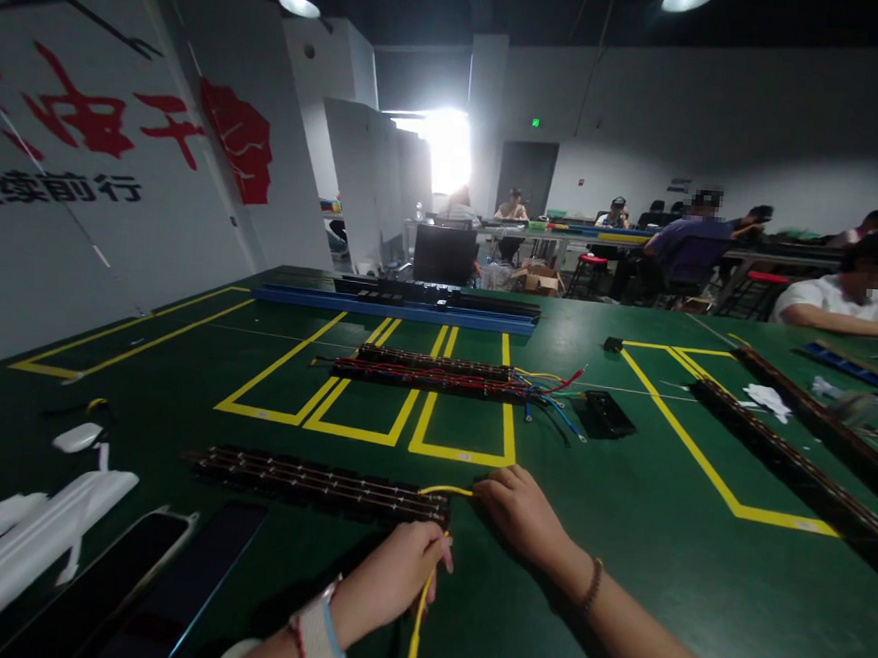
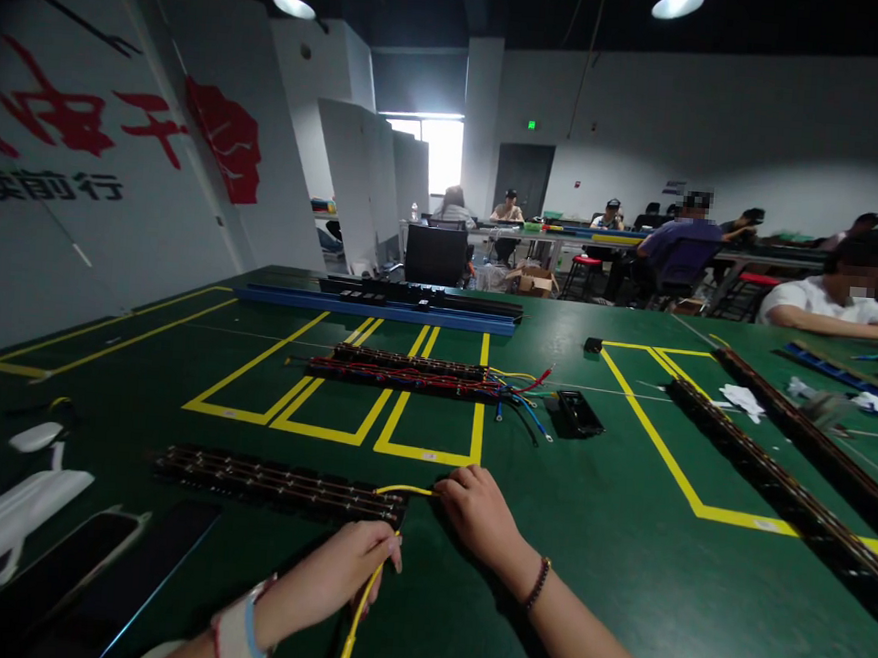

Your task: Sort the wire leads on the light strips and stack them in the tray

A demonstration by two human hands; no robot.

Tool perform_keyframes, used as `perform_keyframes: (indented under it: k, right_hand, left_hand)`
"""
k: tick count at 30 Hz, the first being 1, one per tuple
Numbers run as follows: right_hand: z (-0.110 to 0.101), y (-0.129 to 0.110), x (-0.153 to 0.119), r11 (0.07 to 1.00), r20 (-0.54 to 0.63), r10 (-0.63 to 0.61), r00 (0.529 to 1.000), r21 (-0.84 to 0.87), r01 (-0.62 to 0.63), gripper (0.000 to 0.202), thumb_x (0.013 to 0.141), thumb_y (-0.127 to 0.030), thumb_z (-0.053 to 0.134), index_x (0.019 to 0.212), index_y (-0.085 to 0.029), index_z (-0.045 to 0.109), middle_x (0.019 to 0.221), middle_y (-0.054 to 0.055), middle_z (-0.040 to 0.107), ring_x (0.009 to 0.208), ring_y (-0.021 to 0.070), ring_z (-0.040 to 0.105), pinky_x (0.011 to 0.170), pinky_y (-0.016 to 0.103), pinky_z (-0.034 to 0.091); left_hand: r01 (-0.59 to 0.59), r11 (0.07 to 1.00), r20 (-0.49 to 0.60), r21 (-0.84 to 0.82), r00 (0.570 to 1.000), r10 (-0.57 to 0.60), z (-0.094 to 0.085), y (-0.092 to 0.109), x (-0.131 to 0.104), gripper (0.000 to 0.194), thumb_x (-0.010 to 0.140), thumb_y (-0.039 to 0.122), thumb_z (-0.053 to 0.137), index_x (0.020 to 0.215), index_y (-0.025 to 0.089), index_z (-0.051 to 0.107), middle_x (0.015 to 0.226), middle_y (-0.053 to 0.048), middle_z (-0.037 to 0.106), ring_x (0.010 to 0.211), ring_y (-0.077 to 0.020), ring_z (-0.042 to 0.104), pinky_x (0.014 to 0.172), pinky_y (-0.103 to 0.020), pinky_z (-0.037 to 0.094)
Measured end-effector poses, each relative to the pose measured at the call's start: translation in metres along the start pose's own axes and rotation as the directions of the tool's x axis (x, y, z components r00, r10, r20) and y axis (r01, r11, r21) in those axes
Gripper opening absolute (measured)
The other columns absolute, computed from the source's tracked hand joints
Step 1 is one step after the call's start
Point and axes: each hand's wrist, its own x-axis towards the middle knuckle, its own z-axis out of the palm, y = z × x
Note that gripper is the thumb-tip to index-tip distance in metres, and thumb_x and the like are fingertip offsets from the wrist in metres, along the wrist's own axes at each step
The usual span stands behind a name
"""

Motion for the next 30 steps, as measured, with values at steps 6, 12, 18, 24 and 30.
perform_keyframes:
  k: [6,12,18,24,30]
  right_hand:
    - [0.001,0.001,-0.002,1.000,-0.005,-0.002,1.000,0.018,0.002,0.023,0.094,-0.024,0.042,0.104,-0.023,0.063,0.096,0.006,0.058,0.088,0.0182,0.048,0.078,0.032,0.040]
    - [0.002,0.003,-0.001,0.999,-0.006,0.005,1.000,0.036,-0.004,0.023,0.094,-0.024,0.042,0.105,-0.024,0.062,0.098,0.006,0.058,0.090,0.0193,0.049,0.080,0.034,0.040]
    - [-0.009,-0.025,0.002,0.990,-0.004,-0.015,1.000,0.140,0.015,0.038,0.088,-0.039,0.052,0.122,-0.022,0.052,0.117,0.008,0.053,0.109,0.0211,0.045,0.095,0.037,0.036]
    - [0.009,-0.062,0.018,0.996,0.061,-0.067,0.996,0.059,0.063,0.066,0.074,-0.042,0.065,0.132,-0.017,0.043,0.120,0.010,0.050,0.109,0.0243,0.043,0.098,0.041,0.033]
    - [0.028,-0.063,0.036,0.998,0.049,0.013,0.999,-0.055,-0.011,0.029,0.079,-0.035,0.060,0.101,-0.016,0.060,0.098,0.009,0.053,0.093,0.0235,0.046,0.083,0.037,0.038]
  left_hand:
    - [0.077,0.740,-0.257,0.668,0.957,0.131,0.023,0.006,-0.006,0.037,0.096,0.023,0.026,0.097,0.013,0.062,0.083,-0.012,0.065,0.076,-0.0237,0.065,0.064,-0.032,0.045]
    - [-0.201,0.560,-0.223,0.804,0.771,0.597,0.027,-0.010,-0.005,0.031,0.094,0.027,0.036,0.078,0.017,0.061,0.069,-0.005,0.062,0.063,-0.0199,0.059,0.058,-0.031,0.042]
    - [-0.474,0.440,-0.284,0.763,0.367,0.886,0.003,-0.018,-0.012,0.017,0.088,0.021,0.043,0.077,0.017,0.055,0.067,-0.002,0.058,0.062,-0.0157,0.054,0.060,-0.030,0.038]
    - [-0.506,0.515,-0.399,0.692,0.326,0.857,-0.012,-0.025,-0.009,0.015,0.086,0.017,0.043,0.086,0.018,0.058,0.074,-0.001,0.063,0.068,-0.0150,0.057,0.066,-0.029,0.040]
    - [-0.505,0.560,-0.415,0.657,0.378,0.828,-0.010,-0.032,0.001,0.020,0.088,0.017,0.041,0.079,0.016,0.058,0.071,-0.002,0.062,0.067,-0.0141,0.058,0.063,-0.027,0.040]
